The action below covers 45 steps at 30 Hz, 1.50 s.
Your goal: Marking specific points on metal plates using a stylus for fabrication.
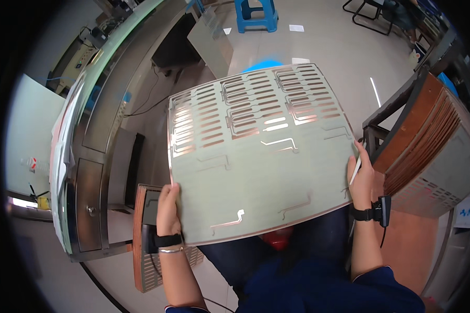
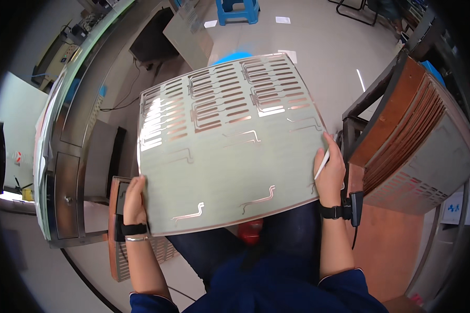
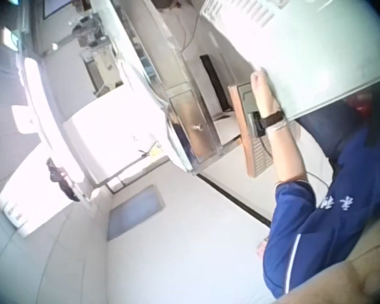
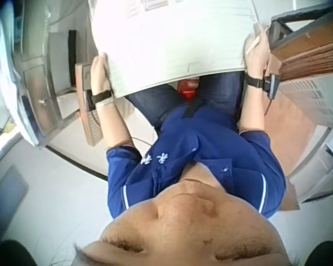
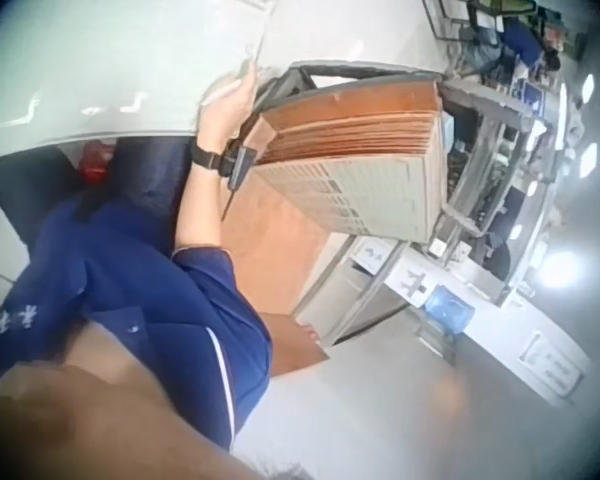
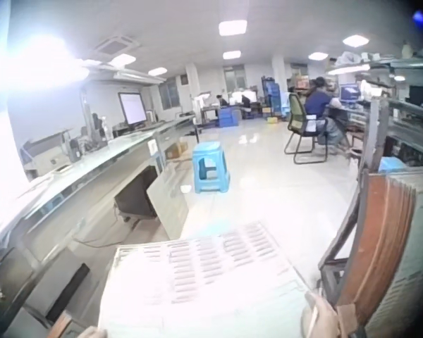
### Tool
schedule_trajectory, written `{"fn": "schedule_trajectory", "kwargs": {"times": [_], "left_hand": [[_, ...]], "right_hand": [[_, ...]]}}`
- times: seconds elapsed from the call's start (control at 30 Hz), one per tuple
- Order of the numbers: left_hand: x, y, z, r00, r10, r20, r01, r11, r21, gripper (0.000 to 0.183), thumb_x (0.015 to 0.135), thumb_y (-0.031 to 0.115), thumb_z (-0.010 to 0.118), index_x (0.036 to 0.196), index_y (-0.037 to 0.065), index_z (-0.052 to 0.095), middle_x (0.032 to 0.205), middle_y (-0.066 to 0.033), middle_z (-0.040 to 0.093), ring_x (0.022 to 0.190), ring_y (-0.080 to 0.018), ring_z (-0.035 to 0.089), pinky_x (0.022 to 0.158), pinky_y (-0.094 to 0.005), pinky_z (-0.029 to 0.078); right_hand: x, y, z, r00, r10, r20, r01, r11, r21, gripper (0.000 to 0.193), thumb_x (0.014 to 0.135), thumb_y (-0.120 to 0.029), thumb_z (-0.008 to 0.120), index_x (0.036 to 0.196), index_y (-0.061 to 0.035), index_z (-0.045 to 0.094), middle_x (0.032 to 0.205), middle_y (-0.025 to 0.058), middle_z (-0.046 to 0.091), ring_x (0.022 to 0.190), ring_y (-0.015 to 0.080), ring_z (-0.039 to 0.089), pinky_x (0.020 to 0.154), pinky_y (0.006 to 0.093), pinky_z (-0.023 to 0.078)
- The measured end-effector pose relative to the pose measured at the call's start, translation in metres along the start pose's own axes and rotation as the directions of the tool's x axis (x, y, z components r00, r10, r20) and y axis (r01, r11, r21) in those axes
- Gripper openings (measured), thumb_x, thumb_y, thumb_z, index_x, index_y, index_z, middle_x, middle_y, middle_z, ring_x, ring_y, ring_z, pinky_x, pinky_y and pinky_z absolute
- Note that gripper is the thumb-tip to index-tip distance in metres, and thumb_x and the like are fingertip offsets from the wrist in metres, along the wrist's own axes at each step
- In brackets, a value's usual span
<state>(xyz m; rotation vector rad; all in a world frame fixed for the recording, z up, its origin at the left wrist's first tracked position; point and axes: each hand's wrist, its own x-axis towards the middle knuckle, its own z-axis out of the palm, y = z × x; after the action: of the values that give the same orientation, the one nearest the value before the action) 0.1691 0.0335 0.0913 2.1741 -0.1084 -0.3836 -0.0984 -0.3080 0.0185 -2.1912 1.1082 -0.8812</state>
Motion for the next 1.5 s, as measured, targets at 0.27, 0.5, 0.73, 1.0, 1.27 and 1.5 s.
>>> {"fn": "schedule_trajectory", "kwargs": {"times": [0.27,0.5,0.73,1.0,1.27,1.5], "left_hand": [[-0.032,-0.013,0.015,0.975,0.132,-0.177,-0.193,0.899,-0.394,0.023,0.103,0.02,0.052,0.087,0.005,0.056,0.079,0.0059,0.048,0.074,-0.0031,0.04,0.067,-0.0204,0.036],[-0.073,-0.02,0.012,0.926,0.166,-0.338,-0.309,0.848,-0.431,0.024,0.104,0.019,0.051,0.086,0.004,0.054,0.077,0.007,0.045,0.072,-0.0024,0.037,0.064,-0.0203,0.034],[-0.09,-0.032,0.005,0.94,0.138,-0.312,-0.28,0.836,-0.473,0.026,0.103,0.018,0.051,0.082,0.003,0.054,0.074,0.0073,0.047,0.068,-0.0022,0.038,0.061,-0.02,0.034],[-0.099,-0.039,0.003,0.951,0.186,-0.248,-0.289,0.818,-0.497,0.025,0.103,0.017,0.053,0.082,0.004,0.055,0.072,0.0079,0.044,0.067,-0.0014,0.036,0.059,-0.0192,0.032],[-0.103,-0.041,0.004,0.958,0.203,-0.201,-0.281,0.803,-0.526,0.024,0.103,0.018,0.053,0.083,0.004,0.055,0.073,0.008,0.044,0.067,-0.0013,0.037,0.059,-0.0195,0.032],[-0.106,-0.046,0.011,0.959,0.191,-0.209,-0.276,0.799,-0.534,0.025,0.103,0.019,0.053,0.081,0.005,0.053,0.071,0.0078,0.042,0.066,-0.0017,0.035,0.058,-0.0204,0.031]], "right_hand": [[0.015,0.038,-0.003,1.0,0.006,0.006,-0.007,0.987,0.164,0.039,0.094,-0.005,0.053,0.133,0.0006,0.053,0.127,0.0235,0.061,0.121,0.0317,0.059,0.103,0.0356,0.043],[0.084,0.047,-0.009,0.984,0.121,0.133,-0.177,0.784,0.595,0.043,0.103,-0.025,0.051,0.135,0.0034,0.052,0.133,0.0134,0.058,0.121,0.0183,0.055,0.104,0.0281,0.04],[0.091,0.054,-0.024,0.964,0.201,0.173,-0.265,0.708,0.655,0.03,0.102,-0.027,0.055,0.113,0.0001,0.063,0.097,0.0026,0.064,0.09,0.0106,0.058,0.083,0.0255,0.045],[0.057,0.024,-0.044,0.951,0.296,0.093,-0.276,0.672,0.687,0.027,0.102,-0.028,0.054,0.099,-0.0029,0.063,0.078,0.0008,0.06,0.074,0.0103,0.055,0.071,0.0256,0.044],[0.048,0.036,-0.052,0.955,0.292,0.051,-0.239,0.657,0.715,0.026,0.102,-0.027,0.053,0.101,-0.0035,0.063,0.076,0.004,0.063,0.073,0.0124,0.058,0.07,0.0262,0.045],[0.051,0.052,-0.05,0.961,0.273,0.036,-0.232,0.73,0.643,0.026,0.103,-0.025,0.052,0.104,-0.0024,0.064,0.081,0.0023,0.063,0.075,0.0114,0.057,0.071,0.0258,0.045]]}}
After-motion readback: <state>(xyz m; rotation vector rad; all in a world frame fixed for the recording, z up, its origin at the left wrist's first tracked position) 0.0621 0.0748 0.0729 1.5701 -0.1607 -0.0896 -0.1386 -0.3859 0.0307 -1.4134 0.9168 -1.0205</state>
